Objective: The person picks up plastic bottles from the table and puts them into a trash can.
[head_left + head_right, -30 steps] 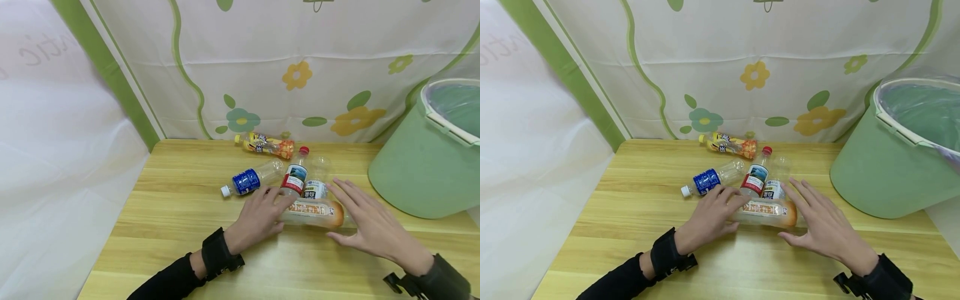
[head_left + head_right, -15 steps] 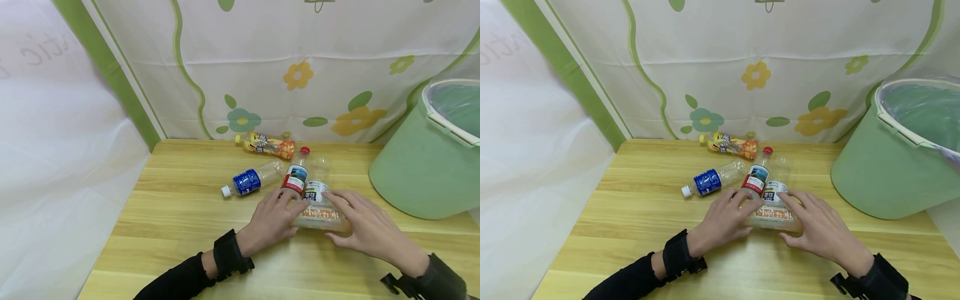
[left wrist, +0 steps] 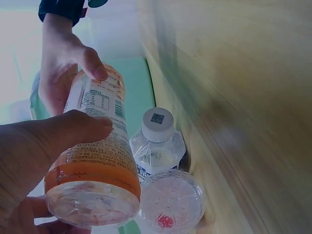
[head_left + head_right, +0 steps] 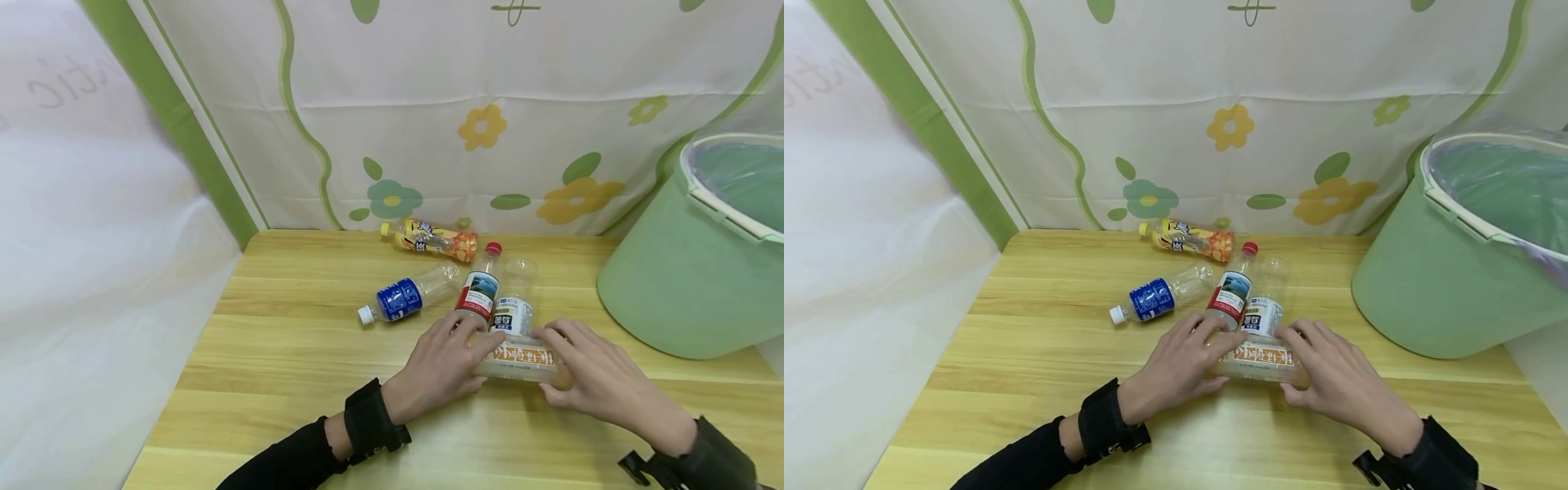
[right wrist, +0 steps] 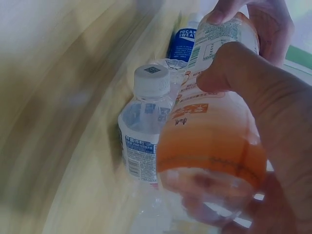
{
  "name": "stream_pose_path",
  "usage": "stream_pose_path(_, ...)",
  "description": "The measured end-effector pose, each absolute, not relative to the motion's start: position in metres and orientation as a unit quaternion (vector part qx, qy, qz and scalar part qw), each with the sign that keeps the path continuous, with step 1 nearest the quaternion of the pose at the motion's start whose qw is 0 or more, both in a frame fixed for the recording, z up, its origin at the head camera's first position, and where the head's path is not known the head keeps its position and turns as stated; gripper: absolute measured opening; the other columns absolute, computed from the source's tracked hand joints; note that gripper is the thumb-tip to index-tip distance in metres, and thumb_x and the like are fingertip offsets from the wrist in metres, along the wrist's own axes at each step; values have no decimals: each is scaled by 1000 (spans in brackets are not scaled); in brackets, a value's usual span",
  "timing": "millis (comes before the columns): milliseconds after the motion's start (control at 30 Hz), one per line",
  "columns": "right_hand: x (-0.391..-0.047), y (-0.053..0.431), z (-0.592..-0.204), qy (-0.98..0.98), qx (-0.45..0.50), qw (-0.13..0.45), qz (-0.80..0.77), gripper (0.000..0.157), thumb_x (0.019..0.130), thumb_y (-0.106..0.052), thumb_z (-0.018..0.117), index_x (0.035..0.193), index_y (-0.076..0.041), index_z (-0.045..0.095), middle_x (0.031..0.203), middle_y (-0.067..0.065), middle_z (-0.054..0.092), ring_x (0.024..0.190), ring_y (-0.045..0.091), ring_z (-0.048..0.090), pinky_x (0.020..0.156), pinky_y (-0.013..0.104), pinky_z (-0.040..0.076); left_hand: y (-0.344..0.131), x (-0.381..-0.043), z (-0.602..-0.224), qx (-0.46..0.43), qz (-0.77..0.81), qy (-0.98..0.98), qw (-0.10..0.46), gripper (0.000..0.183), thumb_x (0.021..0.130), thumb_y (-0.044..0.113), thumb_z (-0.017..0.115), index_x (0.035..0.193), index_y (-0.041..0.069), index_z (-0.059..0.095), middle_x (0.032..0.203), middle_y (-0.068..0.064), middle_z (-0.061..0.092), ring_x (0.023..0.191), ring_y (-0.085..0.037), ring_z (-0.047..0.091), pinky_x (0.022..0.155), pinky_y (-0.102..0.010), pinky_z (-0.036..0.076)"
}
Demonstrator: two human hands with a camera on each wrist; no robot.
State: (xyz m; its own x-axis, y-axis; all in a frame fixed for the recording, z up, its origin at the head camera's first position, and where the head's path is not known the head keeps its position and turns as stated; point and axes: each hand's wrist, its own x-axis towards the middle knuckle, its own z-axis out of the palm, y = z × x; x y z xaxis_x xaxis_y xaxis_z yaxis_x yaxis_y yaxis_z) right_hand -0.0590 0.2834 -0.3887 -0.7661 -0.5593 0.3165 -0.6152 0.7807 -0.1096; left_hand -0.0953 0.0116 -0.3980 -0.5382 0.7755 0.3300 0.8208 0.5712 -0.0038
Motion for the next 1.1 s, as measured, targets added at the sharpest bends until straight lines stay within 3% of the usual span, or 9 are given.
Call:
stream_pose_path(367,-60,285,-389,-932,319,138,103,70,62,-27,91,123,-7,63,112,5,59,88,19,58,61,38,52,7,-96,-401,-471,-101,-866,134,73,87,45,79,150,21,51,135,-6,50,128,-24,43,104,-36,43)
stream_pose_path(633,-61,286,-389,-929,324,144,103,70,62,-27,90,123,-7,62,111,5,59,87,18,58,60,37,52,-1,-99,-402,-488,-123,-855,129,73,90,48,76,151,19,49,140,-6,48,132,-24,41,110,-36,37)
stream_pose_path(833,-61,289,-390,-930,320,145,105,71,61,-26,90,123,-5,62,112,6,59,88,19,58,61,38,51,-17,-102,-398,-472,-144,-861,124,72,94,56,67,152,20,45,149,-10,47,135,-27,43,115,-42,32)
stream_pose_path(1100,-61,293,-392,-934,313,142,101,72,60,-27,91,123,-6,63,111,8,60,88,21,59,60,39,52,-63,-112,-395,-400,-154,-898,102,76,96,61,59,157,19,41,160,-11,35,146,-36,29,117,-55,25)
